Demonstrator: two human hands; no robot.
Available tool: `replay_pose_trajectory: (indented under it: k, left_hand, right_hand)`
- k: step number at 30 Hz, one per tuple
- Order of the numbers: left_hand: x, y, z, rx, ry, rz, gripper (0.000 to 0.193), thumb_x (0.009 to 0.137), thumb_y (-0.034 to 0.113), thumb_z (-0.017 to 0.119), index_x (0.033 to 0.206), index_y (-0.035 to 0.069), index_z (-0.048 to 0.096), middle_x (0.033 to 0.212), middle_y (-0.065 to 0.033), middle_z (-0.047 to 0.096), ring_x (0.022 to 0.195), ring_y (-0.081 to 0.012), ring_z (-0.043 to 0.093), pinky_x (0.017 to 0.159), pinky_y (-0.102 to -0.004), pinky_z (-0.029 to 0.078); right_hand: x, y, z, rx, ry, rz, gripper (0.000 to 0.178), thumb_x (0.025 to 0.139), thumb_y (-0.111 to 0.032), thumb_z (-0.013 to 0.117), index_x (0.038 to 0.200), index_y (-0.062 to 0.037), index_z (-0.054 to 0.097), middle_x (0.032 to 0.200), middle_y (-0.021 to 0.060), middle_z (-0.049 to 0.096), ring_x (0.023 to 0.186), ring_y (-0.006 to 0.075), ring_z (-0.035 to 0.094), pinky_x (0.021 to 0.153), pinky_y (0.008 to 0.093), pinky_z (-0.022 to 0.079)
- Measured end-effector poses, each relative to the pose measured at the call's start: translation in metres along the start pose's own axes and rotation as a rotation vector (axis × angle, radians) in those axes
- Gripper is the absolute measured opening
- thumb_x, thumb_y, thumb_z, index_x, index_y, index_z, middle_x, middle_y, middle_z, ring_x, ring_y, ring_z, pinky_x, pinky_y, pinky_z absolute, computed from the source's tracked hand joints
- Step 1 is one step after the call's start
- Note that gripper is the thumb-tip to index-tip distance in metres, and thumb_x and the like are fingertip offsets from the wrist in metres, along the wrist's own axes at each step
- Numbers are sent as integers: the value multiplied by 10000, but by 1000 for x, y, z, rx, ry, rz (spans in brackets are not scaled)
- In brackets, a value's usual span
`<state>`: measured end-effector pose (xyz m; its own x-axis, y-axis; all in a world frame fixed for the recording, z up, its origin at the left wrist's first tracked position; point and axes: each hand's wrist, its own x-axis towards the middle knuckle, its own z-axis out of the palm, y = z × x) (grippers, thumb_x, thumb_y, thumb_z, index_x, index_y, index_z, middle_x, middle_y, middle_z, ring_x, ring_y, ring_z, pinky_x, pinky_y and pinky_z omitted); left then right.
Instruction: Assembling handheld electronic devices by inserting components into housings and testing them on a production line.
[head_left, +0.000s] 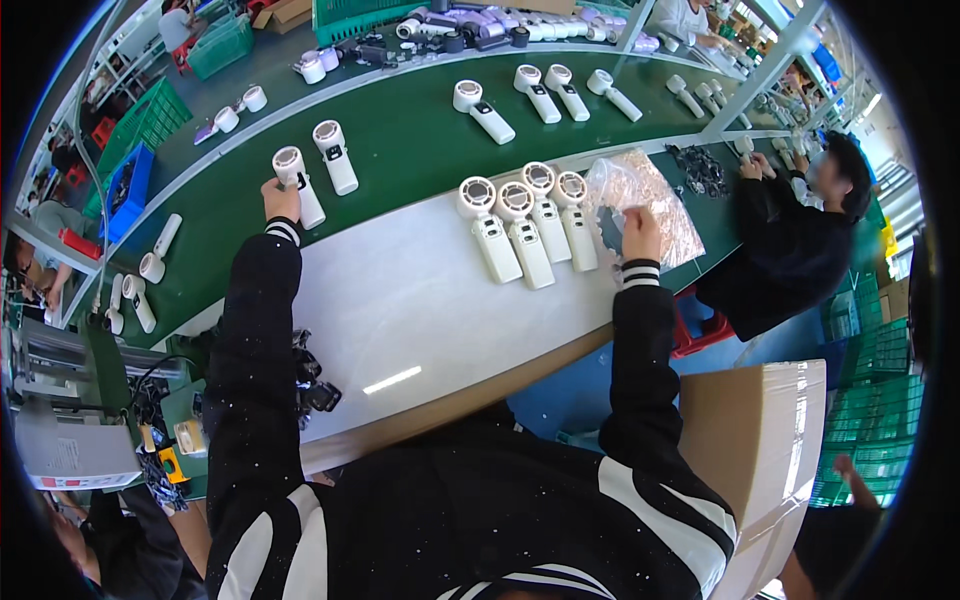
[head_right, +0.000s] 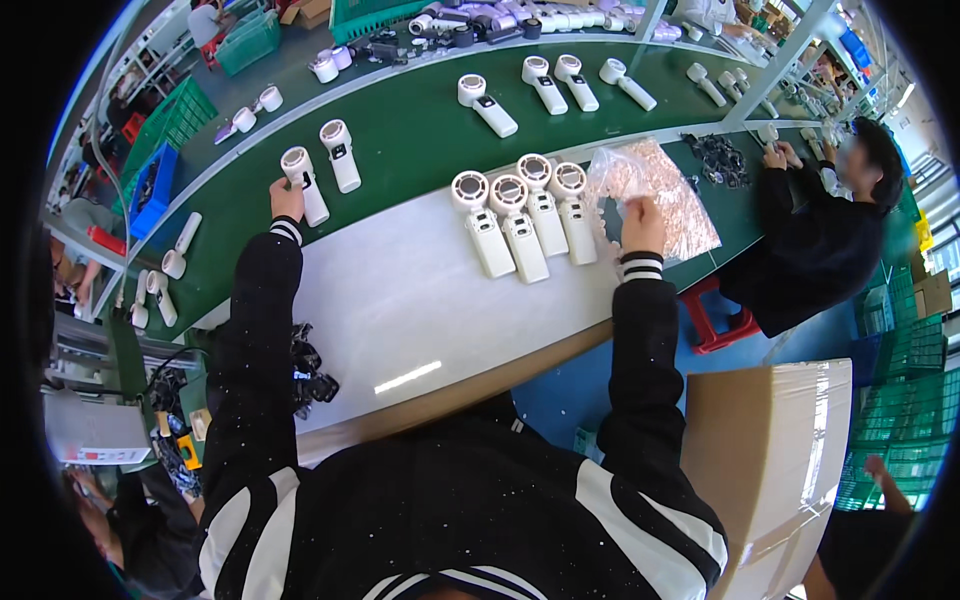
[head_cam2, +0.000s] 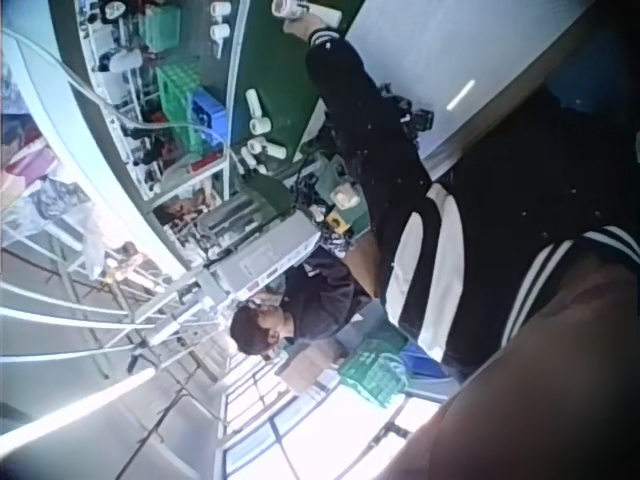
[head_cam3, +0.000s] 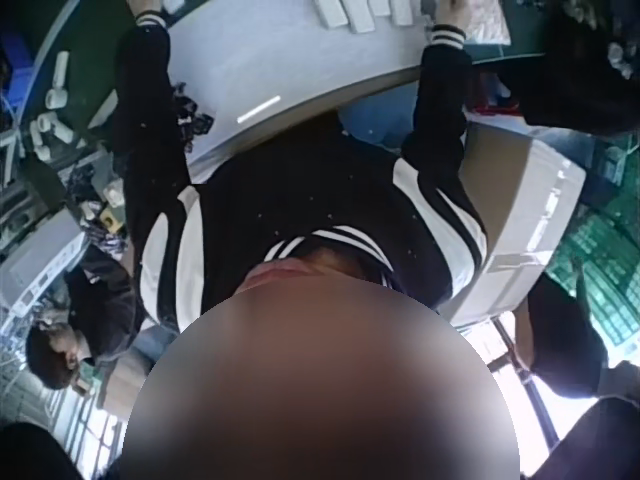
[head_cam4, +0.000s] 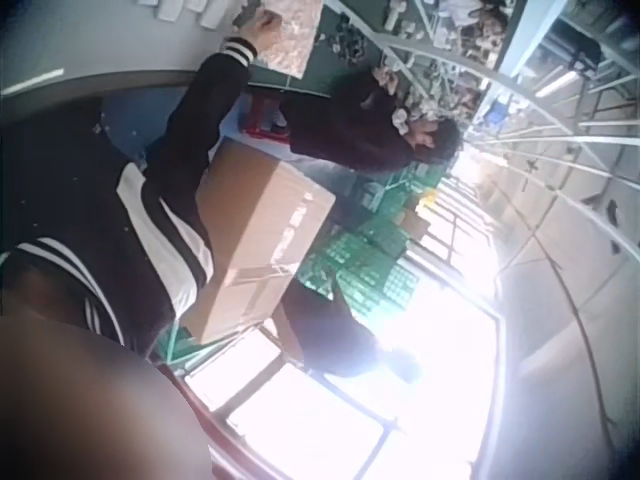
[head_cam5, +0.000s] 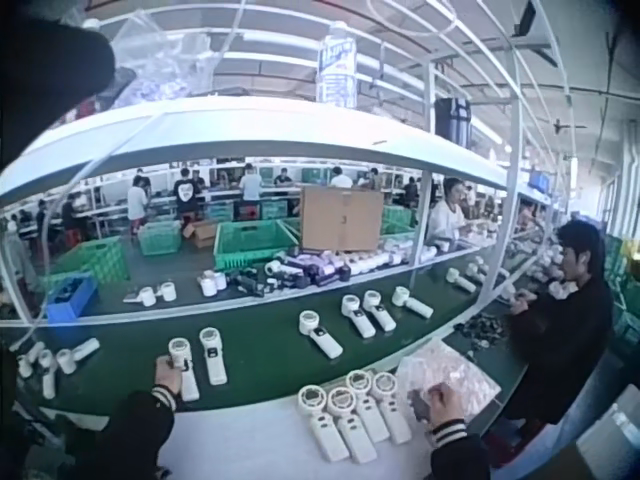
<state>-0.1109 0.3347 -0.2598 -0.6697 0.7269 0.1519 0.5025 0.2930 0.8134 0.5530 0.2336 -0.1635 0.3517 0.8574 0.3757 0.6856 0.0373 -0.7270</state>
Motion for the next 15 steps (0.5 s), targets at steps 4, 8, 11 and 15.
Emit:
replay_pose_trajectory:
  k: [4, 8, 11, 15]
  left_hand:
    - [-90, 148, -3, 409, 178, 74, 473, 789, 192, 612, 1221, 23, 519, 1185, -199, 564, 995, -347, 585, 878, -410, 474]
    - [-176, 205, 8, 88, -144, 706, 491, 746, 106, 625, 1226, 86, 521, 1183, -146, 567, 1104, -327, 512, 960, -410, 394]
    - [-256, 229, 39, 33, -349, 965, 570, 748, 156, 641, 1296, 155, 485, 1328, -181, 428, 1173, -368, 442, 984, -452, 367]
    - [-301, 234, 36, 351, -499, 971, 599, 844, 322, 605, 1391, 194, 398, 1494, -170, 203, 1318, -388, 280, 1011, -485, 336]
  right_hand:
    - [-25, 41, -11, -207, -193, -44, 175, 840, -165, 602, 985, -91, 665, 738, 80, 605, 646, 226, 537, 625, 328, 457]
    - [-27, 1, 1, -337, -187, -142, 171, 855, -246, 597, 960, -119, 643, 838, 105, 630, 807, 312, 580, 743, 376, 484]
    - [-25, 6, 8, -326, -202, -183, 148, 868, -238, 581, 912, -105, 626, 855, 108, 636, 796, 319, 589, 735, 386, 485]
    - [-26, 15, 13, -215, -145, -92, 144, 870, -224, 580, 908, -90, 615, 847, 113, 640, 782, 325, 596, 722, 391, 487]
